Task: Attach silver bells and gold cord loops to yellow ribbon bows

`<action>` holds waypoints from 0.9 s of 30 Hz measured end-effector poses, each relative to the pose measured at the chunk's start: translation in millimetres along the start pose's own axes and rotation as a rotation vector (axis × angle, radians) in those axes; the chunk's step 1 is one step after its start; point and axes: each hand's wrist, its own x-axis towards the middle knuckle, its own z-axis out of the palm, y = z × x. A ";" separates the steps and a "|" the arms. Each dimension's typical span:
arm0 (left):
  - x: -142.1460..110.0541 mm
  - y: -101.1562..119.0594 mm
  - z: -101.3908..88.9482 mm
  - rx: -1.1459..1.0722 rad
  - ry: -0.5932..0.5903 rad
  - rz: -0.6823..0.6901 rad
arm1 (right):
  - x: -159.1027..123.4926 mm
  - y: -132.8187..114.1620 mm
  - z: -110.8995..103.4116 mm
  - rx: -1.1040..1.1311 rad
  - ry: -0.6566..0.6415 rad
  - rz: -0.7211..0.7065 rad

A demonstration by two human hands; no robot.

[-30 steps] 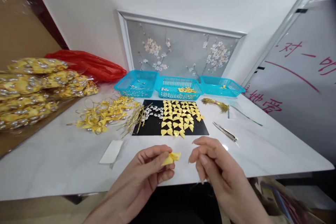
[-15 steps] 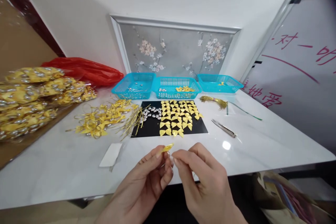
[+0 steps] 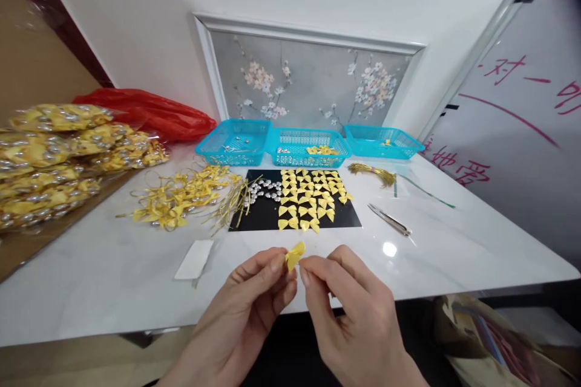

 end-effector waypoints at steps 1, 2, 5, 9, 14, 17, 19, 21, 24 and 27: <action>0.1 -0.2 -0.6 0.033 0.008 0.034 | -0.7 0.3 -0.2 0.003 -0.003 0.012; 0.2 -0.4 -1.3 0.070 0.010 0.065 | -1.4 0.7 -0.7 0.006 -0.004 0.028; 0.2 -1.4 -3.9 0.176 -0.008 0.161 | -3.4 1.8 -3.4 0.017 -0.026 0.046; -2.5 -2.4 -5.4 0.320 0.008 0.275 | -4.3 4.0 -8.6 0.017 -0.045 0.079; -7.0 -3.1 -5.8 0.441 0.006 0.314 | -3.0 7.4 -11.4 0.014 -0.048 0.107; -8.5 -3.2 -6.9 0.477 -0.019 0.305 | -3.1 9.3 -10.5 0.035 -0.050 0.123; -9.2 -3.1 -7.8 0.481 -0.033 0.302 | -3.9 10.5 -9.4 0.058 -0.053 0.139; -9.8 -3.1 -8.7 0.469 -0.051 0.291 | -5.2 11.6 -8.1 0.083 -0.058 0.151; -11.1 -3.0 -9.7 0.432 -0.070 0.268 | -7.7 12.6 -6.2 0.109 -0.067 0.162; -12.0 -3.0 -9.8 0.396 -0.081 0.253 | -9.7 13.2 -4.9 0.131 -0.079 0.165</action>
